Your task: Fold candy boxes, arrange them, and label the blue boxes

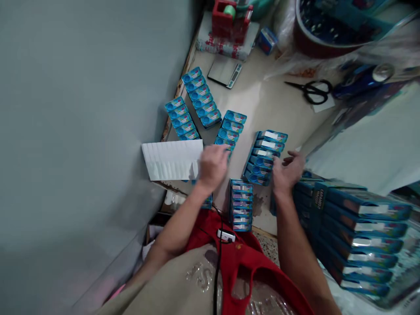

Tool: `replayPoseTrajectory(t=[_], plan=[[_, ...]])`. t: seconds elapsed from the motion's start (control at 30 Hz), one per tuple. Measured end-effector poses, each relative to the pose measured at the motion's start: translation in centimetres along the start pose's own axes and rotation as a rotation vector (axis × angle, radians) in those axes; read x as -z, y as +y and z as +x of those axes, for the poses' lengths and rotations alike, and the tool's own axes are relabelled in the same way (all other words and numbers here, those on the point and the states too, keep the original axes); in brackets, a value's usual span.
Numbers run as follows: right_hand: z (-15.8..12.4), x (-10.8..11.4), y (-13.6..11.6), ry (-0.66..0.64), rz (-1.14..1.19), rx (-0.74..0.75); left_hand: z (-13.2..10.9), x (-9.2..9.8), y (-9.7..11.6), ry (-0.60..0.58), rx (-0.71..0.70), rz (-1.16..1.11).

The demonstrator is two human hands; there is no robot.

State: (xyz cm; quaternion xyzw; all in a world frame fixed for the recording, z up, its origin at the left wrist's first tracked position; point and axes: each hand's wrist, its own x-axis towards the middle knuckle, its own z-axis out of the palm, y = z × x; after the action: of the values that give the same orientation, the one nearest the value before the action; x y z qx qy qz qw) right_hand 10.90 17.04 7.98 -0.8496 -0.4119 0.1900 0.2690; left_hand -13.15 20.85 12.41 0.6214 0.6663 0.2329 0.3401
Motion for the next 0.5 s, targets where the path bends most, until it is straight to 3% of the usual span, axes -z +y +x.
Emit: replayPoseTrajectory(t=[0.03, 0.1, 0.13, 0.2, 0.27, 0.33, 0.5], plan=[[-1.2, 0.2, -1.2, -0.01, 0.036, 0.041, -0.1, 3.4, -1.8, 0.136, 0.06, 0.097], [-3.9, -0.3, -4.3, -0.178, 0.171, 0.056, -0.4, 9.3, -5.8, 0.363, 0.205, 0.271], [-5.1, -1.1, -6.0, -0.326, 0.236, 0.068, -0.7, 11.6, -7.7, 0.401, 0.265, 0.335], [-7.2, -3.2, -9.2, -0.581, 0.286, 0.132, -1.4, 14.5, -10.8, 0.358, 0.342, 0.405], [-8.5, -5.7, -11.7, -0.688, 0.215, 0.221, -2.5, 15.3, -12.9, 0.301, 0.379, 0.414], [-9.0, -7.9, -13.2, -0.696, 0.118, 0.263, -3.7, 15.0, -14.1, 0.294, 0.409, 0.383], [-9.1, -10.5, -13.7, -0.696, 0.168, 0.174, -4.9, 14.2, -15.7, 0.389, 0.459, 0.269]])
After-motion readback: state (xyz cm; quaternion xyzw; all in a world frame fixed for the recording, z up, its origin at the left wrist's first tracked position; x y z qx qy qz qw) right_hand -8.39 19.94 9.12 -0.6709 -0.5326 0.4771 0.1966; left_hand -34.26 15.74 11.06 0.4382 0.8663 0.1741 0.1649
